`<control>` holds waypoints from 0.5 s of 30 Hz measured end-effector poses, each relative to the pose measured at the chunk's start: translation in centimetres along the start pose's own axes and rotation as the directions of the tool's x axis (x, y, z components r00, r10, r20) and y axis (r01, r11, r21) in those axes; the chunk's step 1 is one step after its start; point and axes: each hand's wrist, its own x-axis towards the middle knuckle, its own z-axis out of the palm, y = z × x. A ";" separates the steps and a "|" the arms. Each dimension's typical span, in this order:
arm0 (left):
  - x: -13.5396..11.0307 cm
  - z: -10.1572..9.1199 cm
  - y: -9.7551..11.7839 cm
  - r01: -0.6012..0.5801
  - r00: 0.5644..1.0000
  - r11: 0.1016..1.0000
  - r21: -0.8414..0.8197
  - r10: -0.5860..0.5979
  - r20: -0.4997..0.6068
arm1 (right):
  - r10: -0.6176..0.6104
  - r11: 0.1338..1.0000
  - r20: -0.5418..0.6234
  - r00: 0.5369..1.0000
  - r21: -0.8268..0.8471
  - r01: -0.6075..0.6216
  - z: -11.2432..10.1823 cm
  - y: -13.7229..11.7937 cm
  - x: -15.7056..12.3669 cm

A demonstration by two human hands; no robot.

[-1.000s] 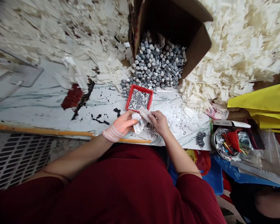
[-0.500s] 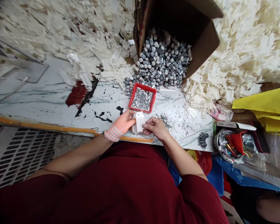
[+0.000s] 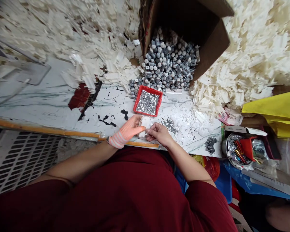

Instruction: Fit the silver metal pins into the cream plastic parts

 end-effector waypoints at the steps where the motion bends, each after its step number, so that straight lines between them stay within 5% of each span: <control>1: 0.0 0.1 0.0 0.015 1.000 1.000 0.010 -0.014 -0.010 | -0.025 0.999 0.010 1.000 -0.036 0.025 -0.2 -0.3 0.1; 7: -0.3 0.5 -0.1 -0.052 0.999 0.993 0.103 0.053 -0.002 | -0.281 0.852 0.108 0.954 -0.430 0.299 -0.7 -1.8 0.7; 15: -0.9 0.4 0.1 -0.154 0.980 0.976 0.153 0.171 -0.105 | -0.392 0.778 0.113 0.913 -0.489 0.395 0.2 -2.0 1.1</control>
